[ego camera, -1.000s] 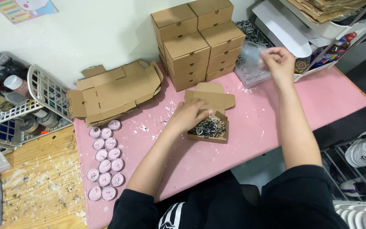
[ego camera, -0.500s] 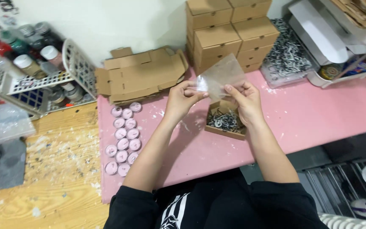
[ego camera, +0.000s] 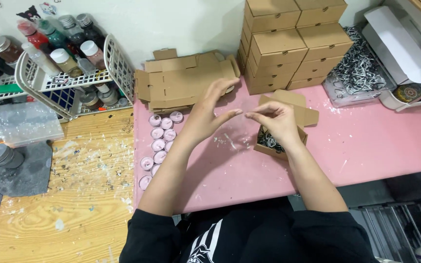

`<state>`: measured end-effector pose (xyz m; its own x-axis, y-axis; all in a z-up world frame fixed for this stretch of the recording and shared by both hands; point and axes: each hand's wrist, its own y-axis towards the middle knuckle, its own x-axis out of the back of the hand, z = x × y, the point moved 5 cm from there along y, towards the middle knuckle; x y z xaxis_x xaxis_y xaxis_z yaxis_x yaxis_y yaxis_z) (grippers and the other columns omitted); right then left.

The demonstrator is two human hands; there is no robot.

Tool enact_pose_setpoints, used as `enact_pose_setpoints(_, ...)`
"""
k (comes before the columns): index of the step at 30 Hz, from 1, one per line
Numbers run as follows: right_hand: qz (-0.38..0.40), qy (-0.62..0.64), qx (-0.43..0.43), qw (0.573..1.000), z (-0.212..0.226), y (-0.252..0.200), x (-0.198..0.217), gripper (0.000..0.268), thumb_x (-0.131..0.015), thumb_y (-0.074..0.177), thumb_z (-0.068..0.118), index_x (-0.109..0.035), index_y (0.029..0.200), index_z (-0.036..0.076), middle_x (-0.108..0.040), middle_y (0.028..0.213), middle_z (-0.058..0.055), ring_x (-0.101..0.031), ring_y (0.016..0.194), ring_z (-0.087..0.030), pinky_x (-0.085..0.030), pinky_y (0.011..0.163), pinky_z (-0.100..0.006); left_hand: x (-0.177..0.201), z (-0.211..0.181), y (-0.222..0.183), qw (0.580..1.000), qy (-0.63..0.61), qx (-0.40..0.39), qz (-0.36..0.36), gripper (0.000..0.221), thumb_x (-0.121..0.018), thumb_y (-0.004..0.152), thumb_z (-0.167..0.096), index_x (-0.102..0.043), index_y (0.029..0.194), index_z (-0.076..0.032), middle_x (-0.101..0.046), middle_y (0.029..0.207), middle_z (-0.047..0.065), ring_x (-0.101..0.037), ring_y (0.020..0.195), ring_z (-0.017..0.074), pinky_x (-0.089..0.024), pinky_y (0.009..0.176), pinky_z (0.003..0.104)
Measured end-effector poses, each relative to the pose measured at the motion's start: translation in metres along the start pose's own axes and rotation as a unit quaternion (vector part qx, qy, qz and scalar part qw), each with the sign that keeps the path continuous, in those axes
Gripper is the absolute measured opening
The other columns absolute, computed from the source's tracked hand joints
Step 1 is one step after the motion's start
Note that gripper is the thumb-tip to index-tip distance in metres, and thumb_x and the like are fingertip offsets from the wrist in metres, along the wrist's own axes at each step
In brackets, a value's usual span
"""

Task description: Packing tea light candles into small cardboard gift boxes using shredded paper filler.

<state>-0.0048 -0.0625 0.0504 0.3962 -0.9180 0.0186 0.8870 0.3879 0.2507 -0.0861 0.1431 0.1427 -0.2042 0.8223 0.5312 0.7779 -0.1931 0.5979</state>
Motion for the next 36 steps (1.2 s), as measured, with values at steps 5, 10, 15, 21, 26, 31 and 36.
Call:
enact_pose_setpoints(5, 0.014, -0.019, -0.039, 0.999, -0.011, 0.002, -0.010, 0.008, -0.075, 0.088, -0.003, -0.072, 0.095, -0.003, -0.077, 0.097, -0.011, -0.075, 0.091, -0.015, -0.063, 0.082, -0.026, -0.004, -0.004, 0.005, 0.997, 0.035, -0.014, 0.062, 0.056, -0.082, 0.086, -0.032, -0.055, 0.133, -0.020, -0.059, 0.139, 0.002, -0.062, 0.124, 0.0239, -0.051, 0.103, 0.040)
enact_pose_setpoints(10, 0.016, -0.059, -0.063, 0.996, 0.003, 0.003, -0.019, 0.008, -0.075, 0.086, -0.002, -0.071, 0.093, -0.001, -0.075, 0.095, -0.008, -0.073, 0.089, -0.012, -0.066, 0.076, -0.027, 0.009, -0.024, 0.005, 0.971, 0.169, -0.169, 0.021, 0.028, -0.082, 0.085, -0.033, -0.067, 0.104, -0.020, -0.059, 0.123, 0.000, -0.058, 0.124, 0.0244, -0.048, 0.102, 0.043)
enact_pose_setpoints(15, 0.034, -0.150, 0.000, 0.988, 0.034, 0.002, -0.030, 0.024, -0.082, 0.085, 0.002, -0.070, 0.106, 0.002, -0.074, 0.101, -0.006, -0.070, 0.093, -0.011, -0.060, 0.081, -0.027, 0.010, -0.007, 0.007, 0.972, 0.185, -0.123, 0.073, 0.013, -0.077, 0.083, -0.026, -0.069, 0.091, -0.020, -0.062, 0.120, -0.002, -0.055, 0.127, 0.0219, -0.045, 0.103, 0.040)
enact_pose_setpoints(21, 0.052, -0.131, 0.029, 0.990, 0.041, 0.004, -0.030, 0.040, -0.083, 0.084, 0.003, -0.061, 0.117, 0.004, -0.070, 0.107, -0.004, -0.069, 0.099, -0.009, -0.061, 0.079, -0.025, 0.017, -0.004, 0.012, 0.981, 0.151, -0.101, 0.072, 0.029, -0.079, 0.084, -0.025, -0.069, 0.109, -0.012, -0.061, 0.113, 0.000, -0.057, 0.115, 0.0226, -0.045, 0.097, 0.042)
enact_pose_setpoints(26, 0.048, -0.136, 0.049, 0.988, 0.030, 0.007, -0.031, 0.049, -0.086, 0.081, 0.003, -0.057, 0.121, 0.005, -0.072, 0.103, -0.004, -0.071, 0.100, -0.009, -0.060, 0.081, -0.025, 0.020, -0.002, 0.013, 0.983, 0.140, -0.104, 0.062, 0.023, -0.080, 0.084, -0.025, -0.070, 0.103, -0.016, -0.062, 0.111, -0.001, -0.058, 0.112, 0.0210, -0.046, 0.094, 0.041)
enact_pose_setpoints(31, 0.043, -0.125, 0.022, 0.991, 0.041, 0.004, -0.040, 0.058, -0.085, 0.078, 0.004, -0.054, 0.127, 0.007, -0.065, 0.114, -0.005, -0.069, 0.103, -0.011, -0.063, 0.077, -0.027, 0.021, 0.007, 0.011, 0.986, 0.119, -0.093, 0.070, 0.016, -0.081, 0.082, -0.022, -0.070, 0.092, -0.015, -0.063, 0.113, -0.003, -0.058, 0.112, 0.0227, -0.046, 0.096, 0.040)
enact_pose_setpoints(36, 0.132, -0.202, 0.203, 0.949, 0.066, -0.001, -0.045, 0.046, -0.080, 0.087, 0.005, -0.062, 0.130, 0.005, -0.063, 0.129, -0.011, -0.063, 0.120, -0.017, -0.055, 0.101, -0.034, 0.019, 0.014, 0.010, 0.988, 0.109, -0.071, 0.086, 0.009, -0.080, 0.082, -0.019, -0.076, 0.088, -0.015, -0.065, 0.113, -0.004, -0.058, 0.112, 0.0231, -0.047, 0.097, 0.041)
